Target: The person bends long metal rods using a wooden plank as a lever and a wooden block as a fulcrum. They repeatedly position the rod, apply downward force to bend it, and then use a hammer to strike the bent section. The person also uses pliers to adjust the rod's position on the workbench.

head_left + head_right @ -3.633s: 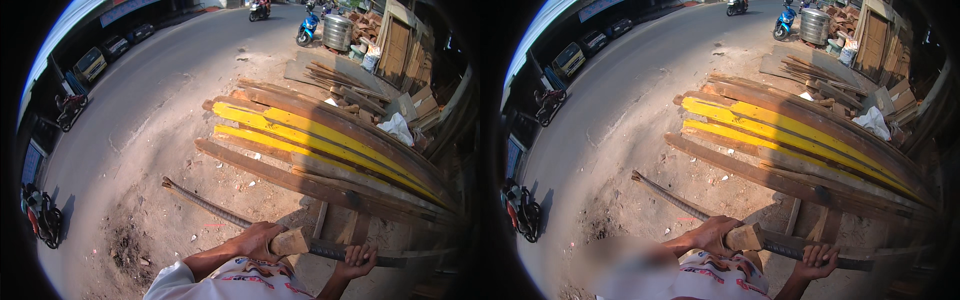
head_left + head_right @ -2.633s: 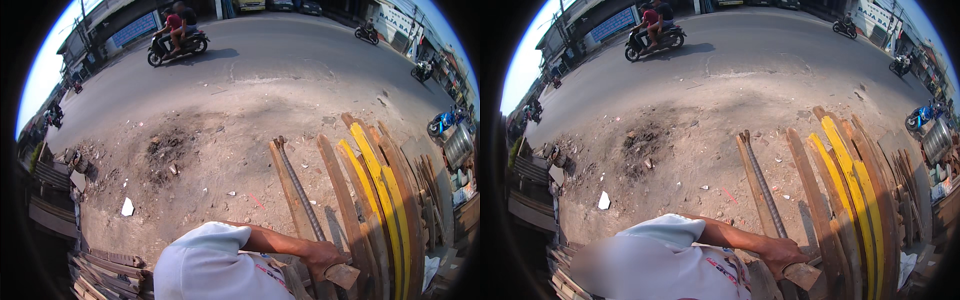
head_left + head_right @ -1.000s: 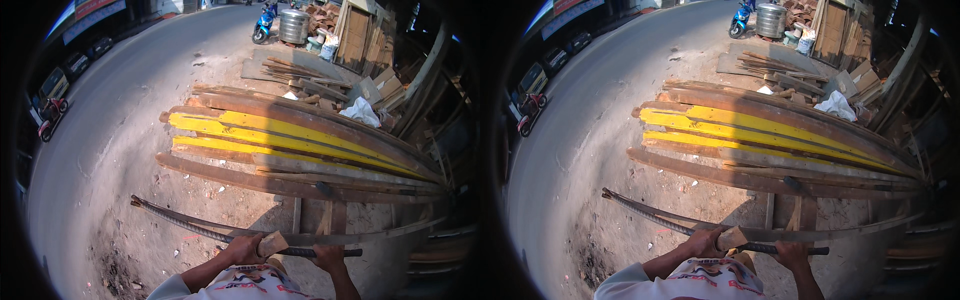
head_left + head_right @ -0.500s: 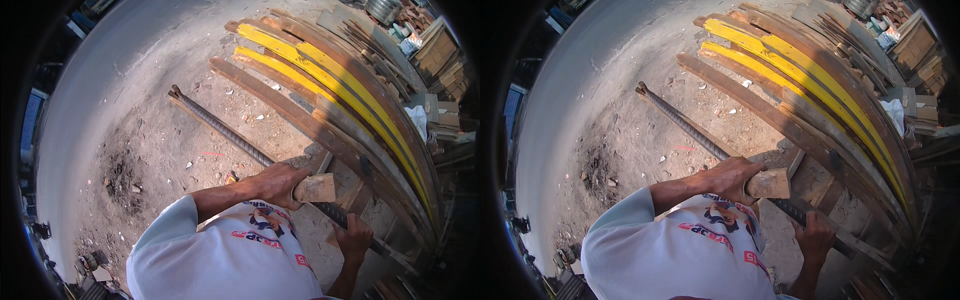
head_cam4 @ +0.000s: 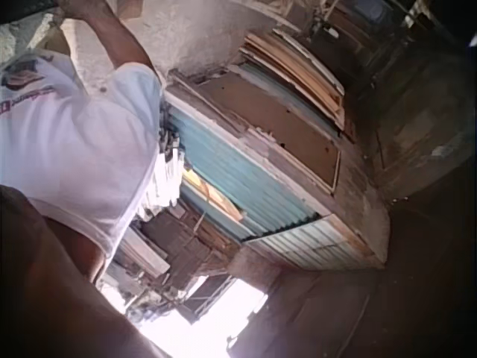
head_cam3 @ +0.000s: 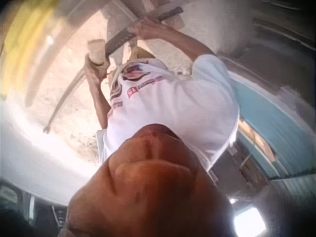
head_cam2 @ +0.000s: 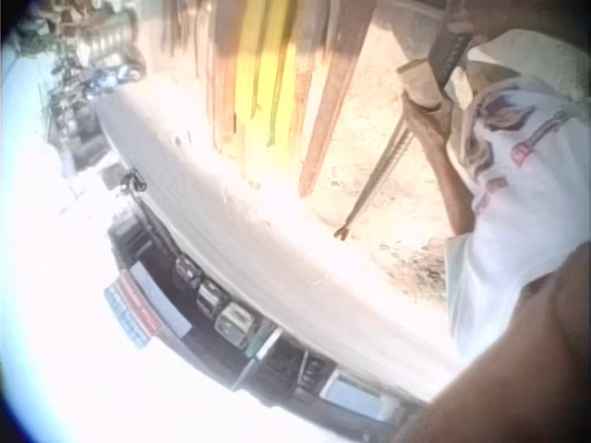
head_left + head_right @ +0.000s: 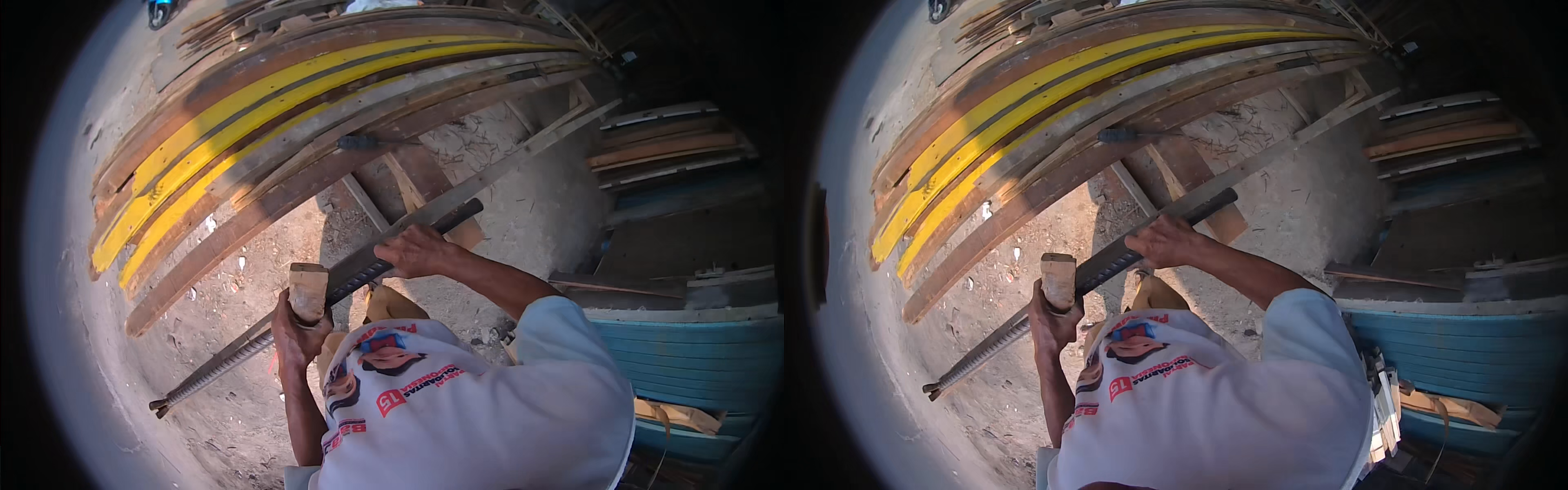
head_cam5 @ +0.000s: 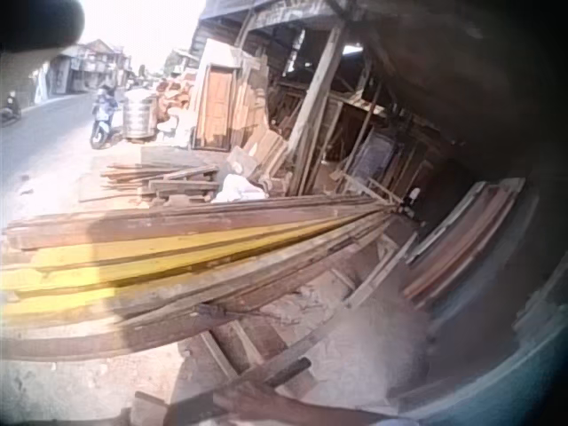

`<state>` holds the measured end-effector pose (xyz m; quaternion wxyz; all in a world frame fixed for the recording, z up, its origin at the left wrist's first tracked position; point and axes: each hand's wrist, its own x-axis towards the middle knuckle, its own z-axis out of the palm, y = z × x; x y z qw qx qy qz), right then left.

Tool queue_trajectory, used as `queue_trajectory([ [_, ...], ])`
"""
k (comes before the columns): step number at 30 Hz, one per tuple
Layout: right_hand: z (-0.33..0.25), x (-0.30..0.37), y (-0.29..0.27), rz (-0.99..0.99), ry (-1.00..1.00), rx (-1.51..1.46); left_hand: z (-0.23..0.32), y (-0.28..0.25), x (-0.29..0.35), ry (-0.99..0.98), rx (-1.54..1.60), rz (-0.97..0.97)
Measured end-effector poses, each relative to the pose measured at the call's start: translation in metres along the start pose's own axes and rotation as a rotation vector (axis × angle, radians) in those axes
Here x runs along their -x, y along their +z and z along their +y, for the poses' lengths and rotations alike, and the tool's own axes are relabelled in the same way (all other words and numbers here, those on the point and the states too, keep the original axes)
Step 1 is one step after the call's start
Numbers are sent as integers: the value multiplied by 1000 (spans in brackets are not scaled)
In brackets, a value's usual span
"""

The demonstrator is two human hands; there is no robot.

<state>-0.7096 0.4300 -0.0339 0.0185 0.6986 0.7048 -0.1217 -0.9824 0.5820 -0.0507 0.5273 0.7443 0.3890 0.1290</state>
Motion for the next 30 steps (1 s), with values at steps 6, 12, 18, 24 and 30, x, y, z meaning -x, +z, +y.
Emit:
queue_trajectory([
  [6, 9, 18, 16, 138, 44, -141, -25, 2, 43, 308, 228, 407],
  [12, 18, 9, 19, 181, 80, -193, -137, -54, 77, 64, 536, 1255],
  [18, 12, -14, 15, 231, -67, -149, -256, -106, 136, -229, 1365, 1608],
  [24, -6, -1, 9, 168, 46, -155, -293, -111, 63, 31, 1586, 1364],
  [30, 0, 5, 20, 164, 48, -217, -308, -69, 11, 458, 1999, 922],
])
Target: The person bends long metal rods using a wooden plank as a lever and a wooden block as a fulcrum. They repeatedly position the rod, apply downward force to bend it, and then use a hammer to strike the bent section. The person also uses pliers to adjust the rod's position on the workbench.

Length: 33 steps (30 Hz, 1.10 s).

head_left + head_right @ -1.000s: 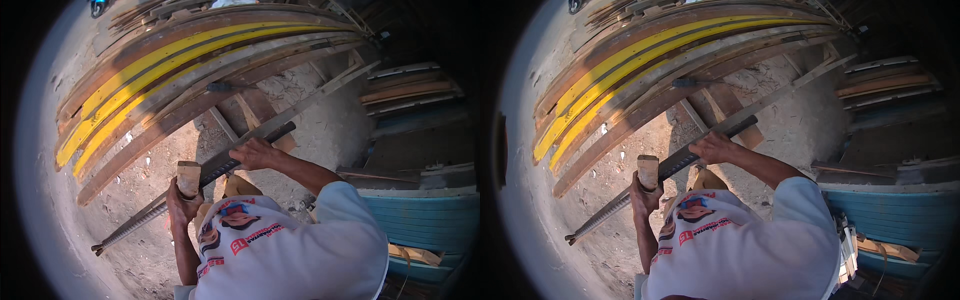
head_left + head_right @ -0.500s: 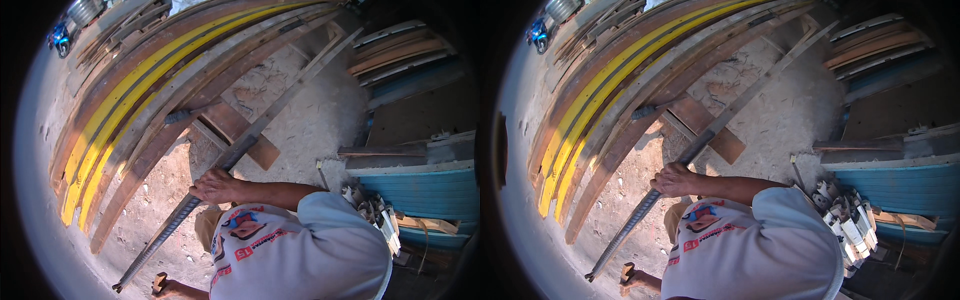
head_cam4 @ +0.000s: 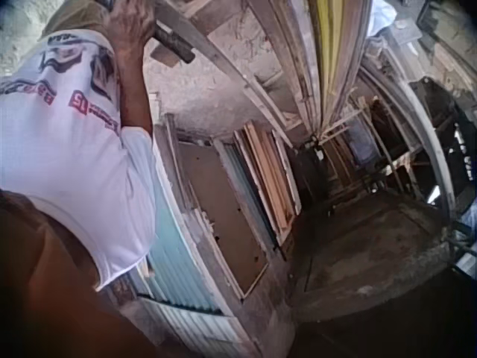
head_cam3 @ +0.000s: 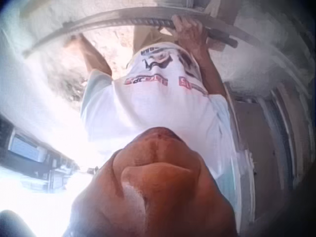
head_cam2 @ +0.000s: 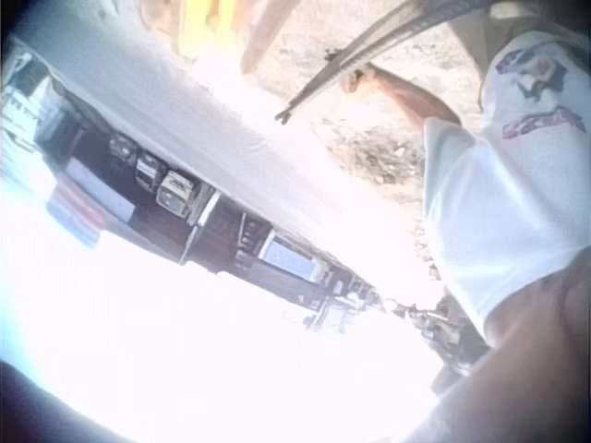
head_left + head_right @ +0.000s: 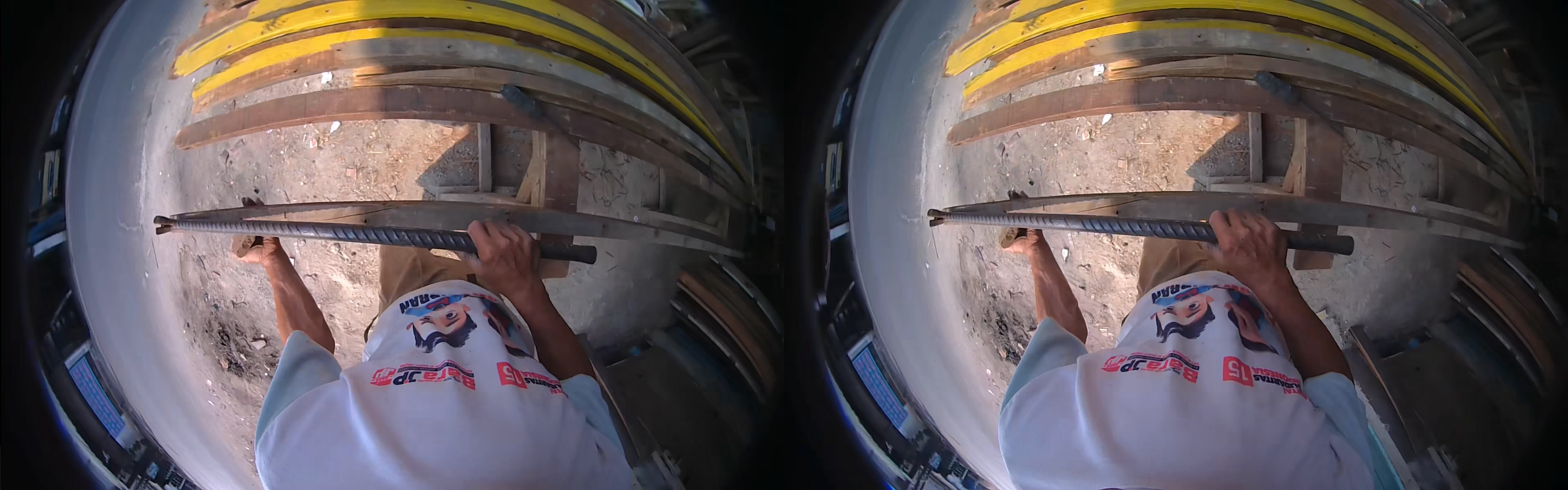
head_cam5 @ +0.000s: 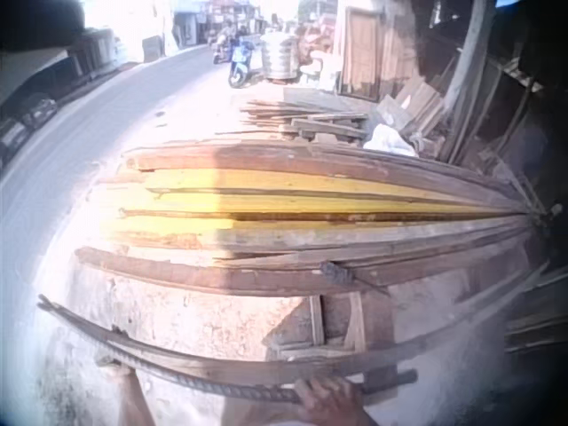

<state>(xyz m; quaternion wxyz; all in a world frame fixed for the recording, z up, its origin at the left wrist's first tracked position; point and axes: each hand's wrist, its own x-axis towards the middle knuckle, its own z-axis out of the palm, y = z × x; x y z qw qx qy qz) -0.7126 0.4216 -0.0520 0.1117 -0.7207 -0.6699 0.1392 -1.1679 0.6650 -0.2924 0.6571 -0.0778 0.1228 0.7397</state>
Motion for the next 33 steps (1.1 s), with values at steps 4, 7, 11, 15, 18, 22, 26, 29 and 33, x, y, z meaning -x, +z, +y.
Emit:
queue_trajectory([
  [4, 10, -4, -4, 21, -125, 47, 29, -25, -4, 219, -247, 270],
  [7, 17, 4, 0, 77, -103, 144, 18, -26, -3, 285, -399, 438],
  [11, 18, 9, 3, 129, -129, 124, 11, -20, 13, 307, -434, 491],
  [15, 22, -3, -2, 67, -158, 74, 12, -23, 35, 349, -418, 501],
  [18, 36, -8, -7, 20, -141, 29, 3, -23, 45, 376, -377, 488],
  [22, 68, 7, -21, -71, -140, 29, -16, -21, 66, 422, -275, 438],
  [26, 118, 46, -41, -84, -118, -13, -64, -19, 100, 438, -129, 361],
  [29, 167, 89, -52, -58, -88, -13, -121, -17, 134, 417, 20, 279],
  [33, 246, 149, -83, -84, -6, -33, -225, -16, 198, 324, 182, 196],
])
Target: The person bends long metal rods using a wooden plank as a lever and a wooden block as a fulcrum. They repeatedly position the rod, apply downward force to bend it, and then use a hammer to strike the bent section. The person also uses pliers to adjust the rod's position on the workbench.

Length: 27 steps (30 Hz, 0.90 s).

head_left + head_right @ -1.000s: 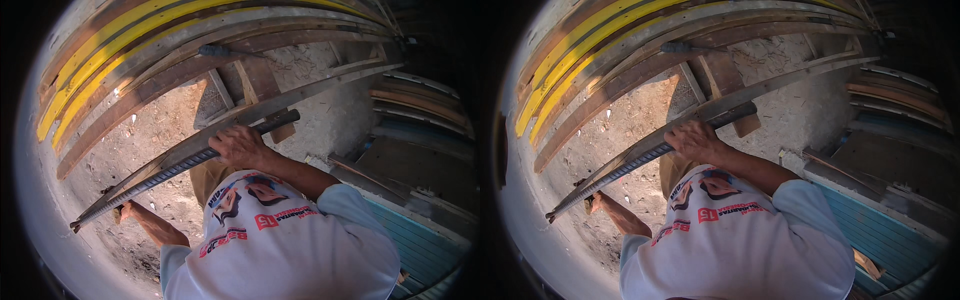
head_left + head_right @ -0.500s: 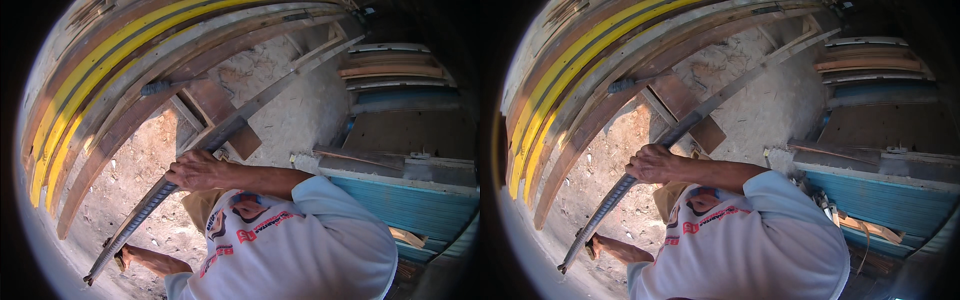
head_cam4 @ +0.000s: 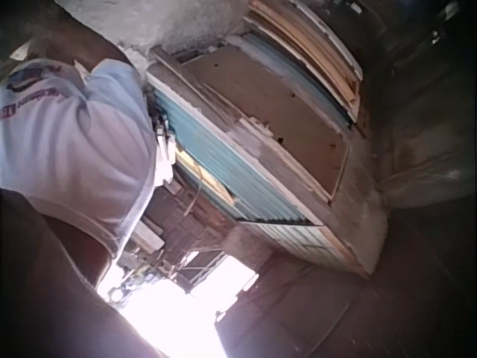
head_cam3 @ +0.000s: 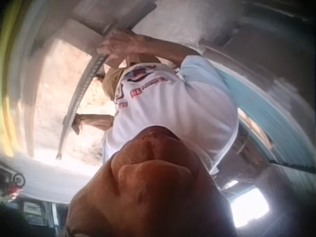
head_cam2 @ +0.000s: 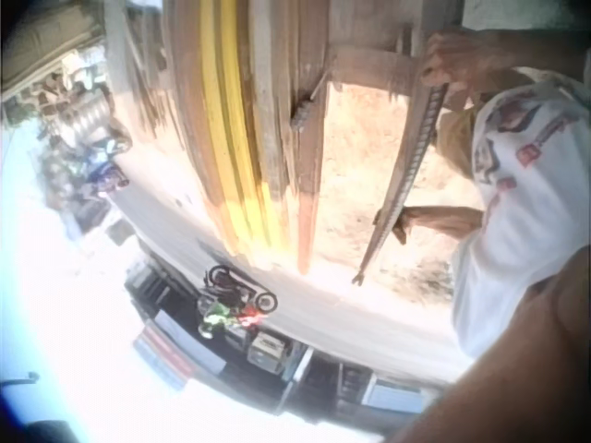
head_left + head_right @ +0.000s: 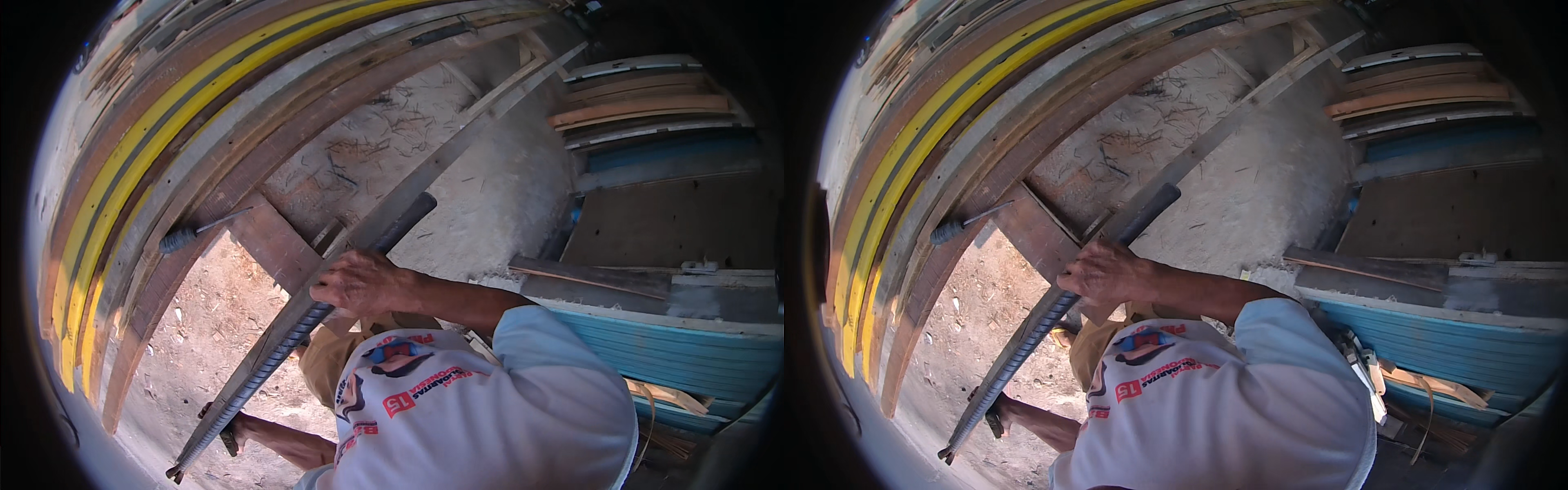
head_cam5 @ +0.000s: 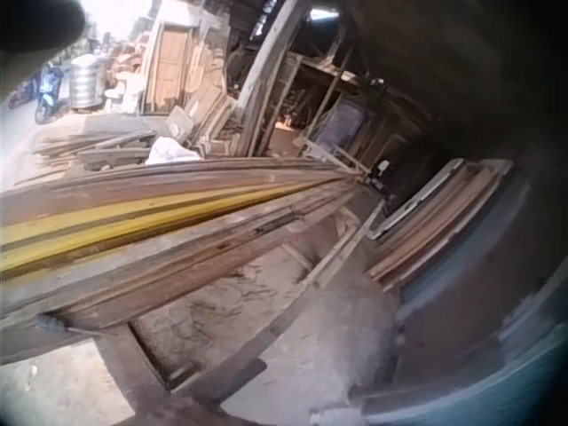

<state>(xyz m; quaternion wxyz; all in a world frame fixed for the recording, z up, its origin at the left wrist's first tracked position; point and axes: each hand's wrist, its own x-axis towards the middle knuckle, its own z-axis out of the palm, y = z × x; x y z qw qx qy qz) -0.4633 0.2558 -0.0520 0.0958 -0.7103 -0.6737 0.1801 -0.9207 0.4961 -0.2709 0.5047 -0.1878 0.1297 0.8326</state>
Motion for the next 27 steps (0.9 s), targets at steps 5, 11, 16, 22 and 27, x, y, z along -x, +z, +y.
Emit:
queue_trajectory([
  [5, 98, 56, -41, 58, 33, 44, -65, -33, 109, -228, -82, -32],
  [11, 131, 72, -70, 3, 86, 85, -96, -63, 150, -423, -265, -215],
  [16, 116, 64, -65, -114, 81, 156, -74, -59, 149, -244, -233, -12],
  [22, 58, 42, -42, -148, -29, 138, -48, -47, 126, -243, -183, -32],
  [27, 71, 28, -33, -124, -3, 155, -42, -33, 93, -183, -239, -99],
])
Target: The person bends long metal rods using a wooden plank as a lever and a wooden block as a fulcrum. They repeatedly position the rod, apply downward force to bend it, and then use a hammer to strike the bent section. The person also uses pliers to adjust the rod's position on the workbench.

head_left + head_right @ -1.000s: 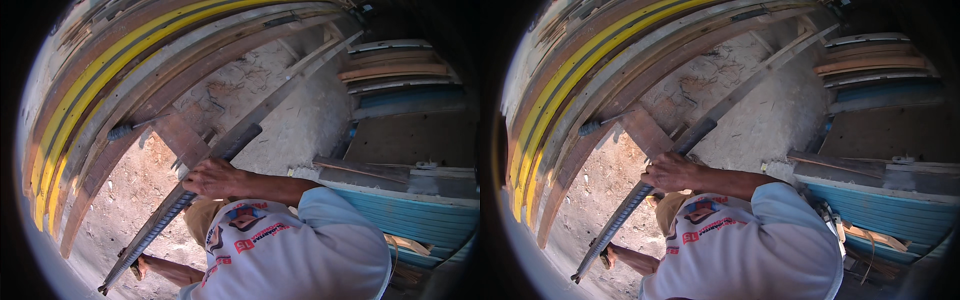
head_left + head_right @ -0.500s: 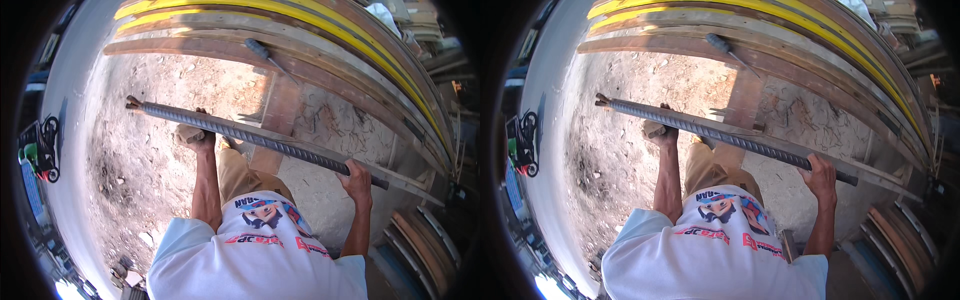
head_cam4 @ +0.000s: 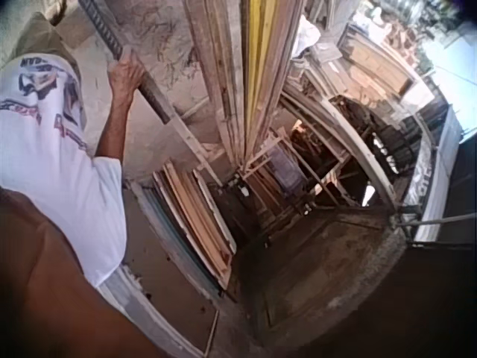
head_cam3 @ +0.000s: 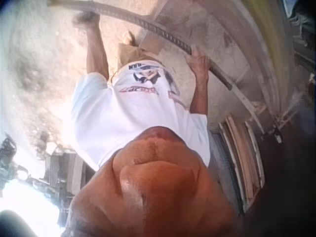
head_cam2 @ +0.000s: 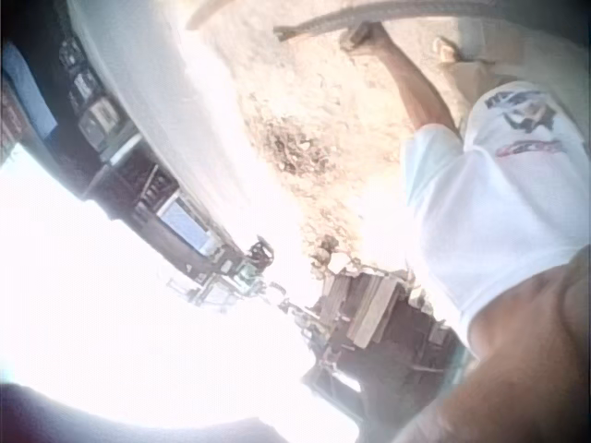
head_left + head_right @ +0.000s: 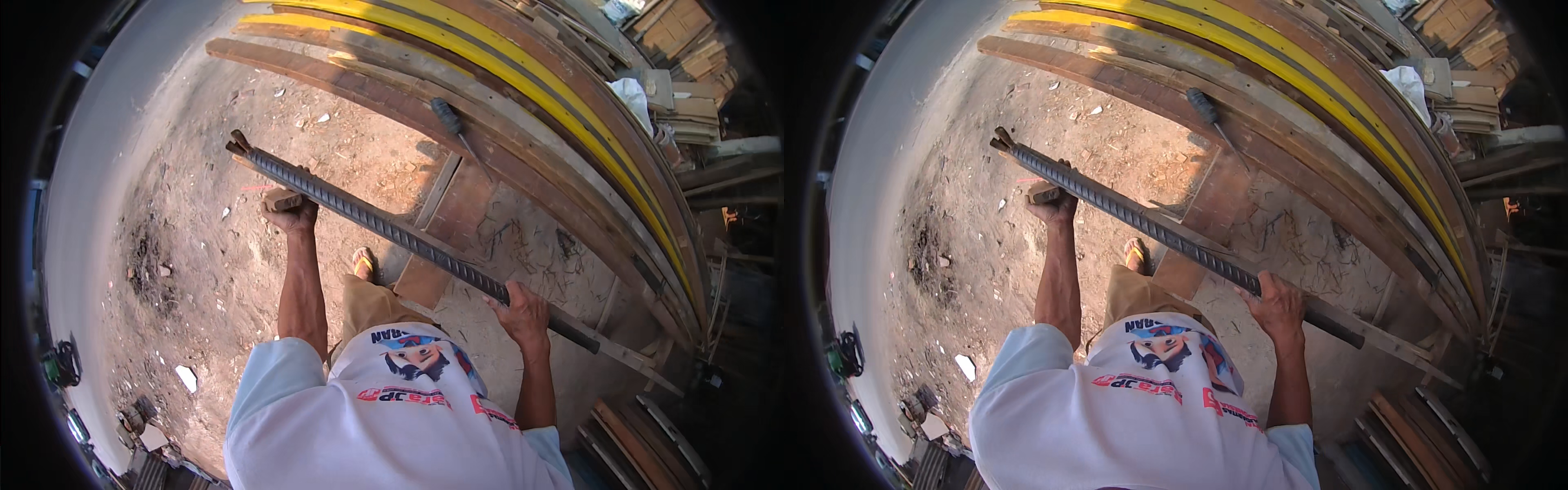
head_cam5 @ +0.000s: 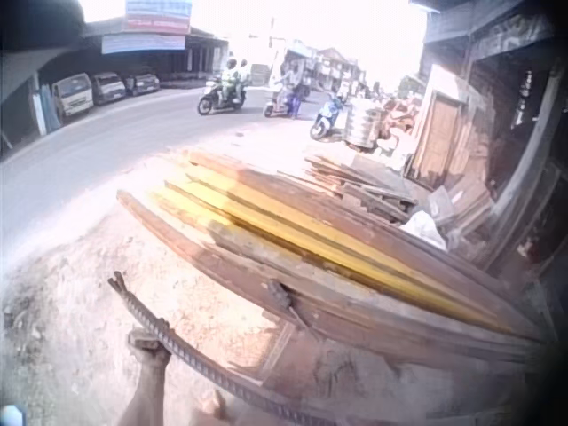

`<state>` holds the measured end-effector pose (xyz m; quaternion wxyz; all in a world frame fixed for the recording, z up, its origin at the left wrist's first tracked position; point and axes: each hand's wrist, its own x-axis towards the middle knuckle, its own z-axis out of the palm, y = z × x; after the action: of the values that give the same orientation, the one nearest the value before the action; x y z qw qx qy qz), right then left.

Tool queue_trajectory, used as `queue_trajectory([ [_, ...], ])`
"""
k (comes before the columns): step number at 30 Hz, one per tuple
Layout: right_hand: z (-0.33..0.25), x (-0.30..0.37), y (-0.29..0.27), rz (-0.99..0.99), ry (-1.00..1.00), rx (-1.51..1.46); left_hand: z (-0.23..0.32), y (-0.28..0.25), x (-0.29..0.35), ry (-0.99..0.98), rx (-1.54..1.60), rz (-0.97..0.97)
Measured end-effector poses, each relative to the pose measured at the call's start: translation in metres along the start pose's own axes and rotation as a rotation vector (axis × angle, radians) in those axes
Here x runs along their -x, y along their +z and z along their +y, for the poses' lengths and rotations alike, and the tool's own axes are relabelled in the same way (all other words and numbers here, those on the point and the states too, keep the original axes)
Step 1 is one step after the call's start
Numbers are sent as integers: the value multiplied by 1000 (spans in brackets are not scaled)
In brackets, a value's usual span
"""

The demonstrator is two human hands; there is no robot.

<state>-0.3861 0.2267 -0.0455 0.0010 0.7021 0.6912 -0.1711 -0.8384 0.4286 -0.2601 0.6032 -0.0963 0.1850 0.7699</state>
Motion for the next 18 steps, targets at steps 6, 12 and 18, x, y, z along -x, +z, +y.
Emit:
queue_trajectory([
  [6, 6, 3, 0, 75, -36, -97, 35, -40, -27, -56, 54, 82],
  [12, 7, 14, 5, 93, 20, -45, 33, -48, 25, 112, -324, 376],
  [18, 4, 6, 1, 26, 120, -74, 46, -76, 88, 93, -887, 400],
])
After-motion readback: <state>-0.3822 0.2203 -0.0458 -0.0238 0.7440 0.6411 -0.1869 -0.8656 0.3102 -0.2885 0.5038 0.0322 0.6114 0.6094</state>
